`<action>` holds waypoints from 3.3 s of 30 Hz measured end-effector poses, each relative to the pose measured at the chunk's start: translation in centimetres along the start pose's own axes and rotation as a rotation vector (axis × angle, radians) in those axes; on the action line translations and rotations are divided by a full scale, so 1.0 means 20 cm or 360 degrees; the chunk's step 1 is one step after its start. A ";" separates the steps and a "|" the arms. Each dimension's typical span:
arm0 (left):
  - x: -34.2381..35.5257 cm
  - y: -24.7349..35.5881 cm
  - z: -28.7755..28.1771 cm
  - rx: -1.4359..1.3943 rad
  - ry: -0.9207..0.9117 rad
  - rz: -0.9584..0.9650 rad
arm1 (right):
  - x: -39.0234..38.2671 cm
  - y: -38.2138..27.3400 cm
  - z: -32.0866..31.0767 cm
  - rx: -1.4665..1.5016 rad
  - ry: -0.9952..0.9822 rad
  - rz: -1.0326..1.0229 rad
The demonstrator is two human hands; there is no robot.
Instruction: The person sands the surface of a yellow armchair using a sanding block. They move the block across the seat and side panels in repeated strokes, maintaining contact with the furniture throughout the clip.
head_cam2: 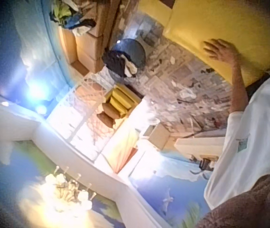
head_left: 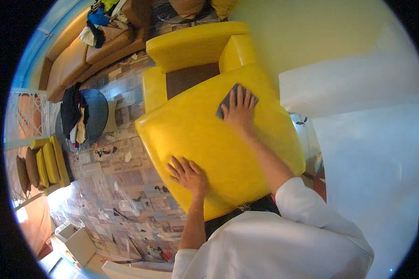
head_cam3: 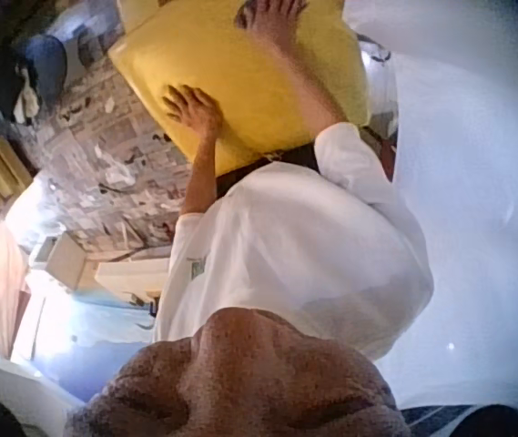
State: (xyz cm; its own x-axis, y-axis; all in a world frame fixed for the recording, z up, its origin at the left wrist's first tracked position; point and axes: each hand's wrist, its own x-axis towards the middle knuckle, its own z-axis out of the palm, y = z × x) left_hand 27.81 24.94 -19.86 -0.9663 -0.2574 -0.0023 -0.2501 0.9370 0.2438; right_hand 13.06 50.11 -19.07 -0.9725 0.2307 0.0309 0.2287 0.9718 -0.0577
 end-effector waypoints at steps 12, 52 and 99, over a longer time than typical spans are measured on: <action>0.01 0.23 0.12 -0.0155 -0.0059 0.0459 | -0.22 0.10 -0.03 0.0420 0.0014 -0.0404; -0.12 0.63 0.12 0.0011 -0.0139 0.0574 | -0.17 0.70 -0.01 0.0374 0.0171 0.0599; 0.03 0.48 0.14 0.0106 -0.0822 0.0622 | -1.48 0.76 -0.01 0.0110 0.0139 0.0737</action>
State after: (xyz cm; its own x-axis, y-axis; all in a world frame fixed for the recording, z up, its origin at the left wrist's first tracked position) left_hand 24.58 34.43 -20.19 -0.8875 0.2364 -0.3955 0.1383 0.9555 0.2606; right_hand 45.36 58.11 -20.68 -0.7611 0.6448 0.0698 0.6309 0.7610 -0.1511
